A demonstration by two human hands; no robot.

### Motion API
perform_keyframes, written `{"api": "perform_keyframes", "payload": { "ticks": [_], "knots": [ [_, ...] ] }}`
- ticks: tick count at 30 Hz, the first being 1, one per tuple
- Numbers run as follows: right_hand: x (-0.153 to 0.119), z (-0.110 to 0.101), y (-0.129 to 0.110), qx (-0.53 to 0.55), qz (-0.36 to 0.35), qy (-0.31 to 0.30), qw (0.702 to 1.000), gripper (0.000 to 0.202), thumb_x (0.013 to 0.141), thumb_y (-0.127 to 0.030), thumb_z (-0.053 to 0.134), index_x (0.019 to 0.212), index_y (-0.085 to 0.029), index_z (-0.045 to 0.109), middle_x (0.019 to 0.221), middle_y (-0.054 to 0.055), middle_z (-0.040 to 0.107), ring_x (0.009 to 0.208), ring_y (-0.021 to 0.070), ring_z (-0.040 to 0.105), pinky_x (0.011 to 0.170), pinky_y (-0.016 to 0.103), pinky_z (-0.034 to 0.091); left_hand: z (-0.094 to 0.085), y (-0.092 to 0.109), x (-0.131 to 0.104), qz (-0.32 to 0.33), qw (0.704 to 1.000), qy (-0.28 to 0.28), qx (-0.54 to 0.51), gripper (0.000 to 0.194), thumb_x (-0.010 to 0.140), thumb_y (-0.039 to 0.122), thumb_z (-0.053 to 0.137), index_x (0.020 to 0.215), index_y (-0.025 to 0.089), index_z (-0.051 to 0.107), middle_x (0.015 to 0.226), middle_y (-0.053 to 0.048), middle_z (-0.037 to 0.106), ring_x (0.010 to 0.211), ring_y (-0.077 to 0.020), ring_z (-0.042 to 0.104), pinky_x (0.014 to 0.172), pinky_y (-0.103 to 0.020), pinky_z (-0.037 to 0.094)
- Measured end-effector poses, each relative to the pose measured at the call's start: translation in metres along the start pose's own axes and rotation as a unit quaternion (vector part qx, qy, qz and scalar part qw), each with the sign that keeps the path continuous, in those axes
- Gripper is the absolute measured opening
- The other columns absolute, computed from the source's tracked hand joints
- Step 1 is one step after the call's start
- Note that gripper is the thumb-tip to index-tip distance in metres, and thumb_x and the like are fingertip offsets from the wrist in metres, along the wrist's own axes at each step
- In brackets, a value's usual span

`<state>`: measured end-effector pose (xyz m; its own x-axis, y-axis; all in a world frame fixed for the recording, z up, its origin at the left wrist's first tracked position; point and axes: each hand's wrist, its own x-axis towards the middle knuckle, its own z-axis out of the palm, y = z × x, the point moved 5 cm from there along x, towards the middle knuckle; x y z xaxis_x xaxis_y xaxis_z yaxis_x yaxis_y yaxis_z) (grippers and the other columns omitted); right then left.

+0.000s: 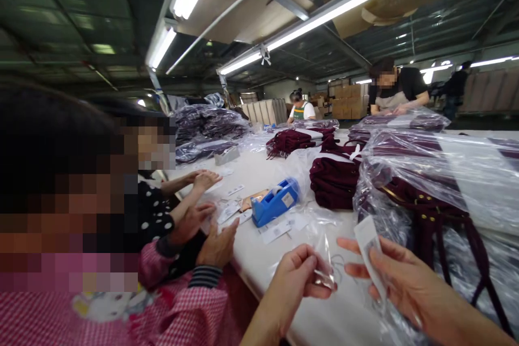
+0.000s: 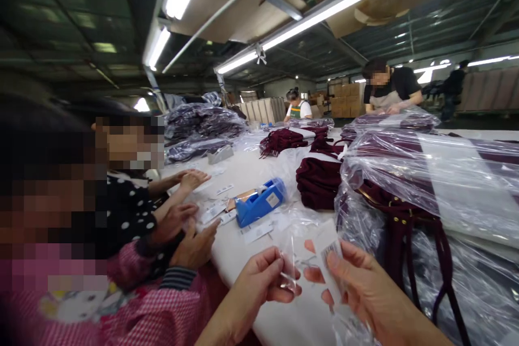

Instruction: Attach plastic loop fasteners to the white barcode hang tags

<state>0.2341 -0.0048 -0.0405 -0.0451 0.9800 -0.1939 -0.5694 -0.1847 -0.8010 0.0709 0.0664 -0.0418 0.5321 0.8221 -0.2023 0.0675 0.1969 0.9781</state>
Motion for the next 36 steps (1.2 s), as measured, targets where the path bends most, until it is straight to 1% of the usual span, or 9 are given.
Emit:
{"api": "perform_keyframes", "payload": {
  "ticks": [6, 10, 15, 17, 21, 24, 29, 33, 36],
  "knots": [
    [-0.024, 0.016, 0.02, 0.057, 0.094, -0.024, 0.994, 0.016, 0.08, -0.026, 0.074, 0.09, -0.017, 0.066, 0.112, 0.011, 0.071, 0.105, 0.0216, 0.066, 0.073, 0.024, 0.056, 0.013, -0.027, -0.044, -0.002, 0.999, 0.014, -0.049, 0.015, 0.078, 0.031, 0.062, 0.083, 0.018, 0.055, 0.079, -0.002, 0.067, 0.069, -0.0146, 0.069, 0.063, -0.024, 0.051],
    [-0.037, 0.016, 0.024, 0.055, 0.085, -0.02, 0.995, 0.014, 0.08, -0.021, 0.074, 0.091, -0.015, 0.066, 0.108, 0.011, 0.072, 0.108, 0.021, 0.065, 0.083, 0.025, 0.053, 0.023, -0.029, -0.062, 0.056, 0.992, -0.009, -0.117, 0.04, 0.066, 0.021, 0.076, 0.1, 0.023, 0.054, 0.091, 0.0, 0.066, 0.069, -0.0132, 0.067, 0.062, -0.022, 0.048],
    [-0.049, 0.014, 0.029, 0.024, 0.091, -0.011, 0.995, 0.017, 0.082, -0.024, 0.073, 0.095, -0.015, 0.069, 0.104, 0.009, 0.074, 0.101, 0.0176, 0.068, 0.074, 0.02, 0.051, 0.028, -0.034, -0.073, 0.036, 0.996, 0.034, -0.076, 0.026, 0.082, 0.041, 0.062, 0.091, 0.017, 0.065, 0.074, -0.003, 0.067, 0.067, -0.0145, 0.065, 0.056, -0.021, 0.05],
    [-0.052, 0.013, 0.03, 0.016, 0.086, -0.023, 0.996, 0.017, 0.083, -0.024, 0.071, 0.098, -0.016, 0.069, 0.104, 0.009, 0.073, 0.094, 0.0156, 0.069, 0.074, 0.02, 0.051, 0.027, -0.036, -0.075, 0.029, 0.996, 0.062, -0.061, 0.035, 0.08, 0.047, 0.062, 0.098, 0.018, 0.07, 0.097, -0.009, 0.07, 0.076, -0.0182, 0.066, 0.05, -0.02, 0.05],
    [-0.057, 0.011, 0.033, 0.002, 0.09, -0.056, 0.994, 0.021, 0.087, -0.023, 0.066, 0.106, -0.015, 0.069, 0.104, 0.01, 0.073, 0.087, 0.0137, 0.07, 0.08, 0.023, 0.05, 0.025, -0.039, -0.074, 0.028, 0.994, 0.087, -0.065, 0.038, 0.072, 0.05, 0.069, 0.095, 0.021, 0.077, 0.143, -0.01, 0.047, 0.066, -0.0157, 0.066, 0.034, -0.017, 0.042],
    [-0.058, 0.009, 0.034, 0.0, 0.092, -0.054, 0.994, 0.023, 0.087, -0.023, 0.066, 0.108, -0.016, 0.07, 0.102, 0.01, 0.074, 0.094, 0.0151, 0.069, 0.082, 0.023, 0.05, 0.028, -0.043, -0.071, 0.022, 0.991, 0.085, -0.097, 0.032, 0.07, 0.045, 0.073, 0.083, 0.017, 0.079, 0.135, -0.012, 0.057, 0.059, -0.0126, 0.064, 0.039, -0.019, 0.046],
    [-0.062, 0.004, 0.028, -0.027, 0.095, -0.047, 0.994, 0.02, 0.086, -0.026, 0.068, 0.104, -0.02, 0.071, 0.104, 0.009, 0.073, 0.103, 0.0188, 0.066, 0.075, 0.022, 0.05, 0.035, -0.042, -0.077, 0.003, 0.983, 0.085, -0.161, 0.021, 0.07, 0.033, 0.076, 0.077, 0.014, 0.077, 0.102, -0.012, 0.073, 0.082, -0.0195, 0.067, 0.063, -0.022, 0.054],
    [-0.065, -0.004, 0.012, -0.109, 0.072, -0.022, 0.991, 0.025, 0.085, -0.033, 0.067, 0.107, -0.02, 0.069, 0.11, 0.009, 0.069, 0.103, 0.0203, 0.064, 0.078, 0.026, 0.05, 0.038, -0.036, -0.082, -0.008, 0.984, 0.08, -0.161, 0.018, 0.066, 0.03, 0.079, 0.066, 0.013, 0.074, 0.092, -0.01, 0.073, 0.077, -0.0174, 0.066, 0.057, -0.019, 0.051],
    [-0.066, -0.004, -0.007, -0.218, 0.026, -0.026, 0.975, 0.023, 0.086, -0.036, 0.065, 0.1, -0.018, 0.068, 0.094, 0.005, 0.068, 0.087, 0.0164, 0.062, 0.074, 0.026, 0.049, 0.04, -0.036, -0.082, -0.006, 0.987, 0.069, -0.145, 0.02, 0.066, 0.032, 0.079, 0.065, 0.013, 0.075, 0.096, -0.01, 0.072, 0.078, -0.0185, 0.065, 0.052, -0.019, 0.051]
  ]
}}
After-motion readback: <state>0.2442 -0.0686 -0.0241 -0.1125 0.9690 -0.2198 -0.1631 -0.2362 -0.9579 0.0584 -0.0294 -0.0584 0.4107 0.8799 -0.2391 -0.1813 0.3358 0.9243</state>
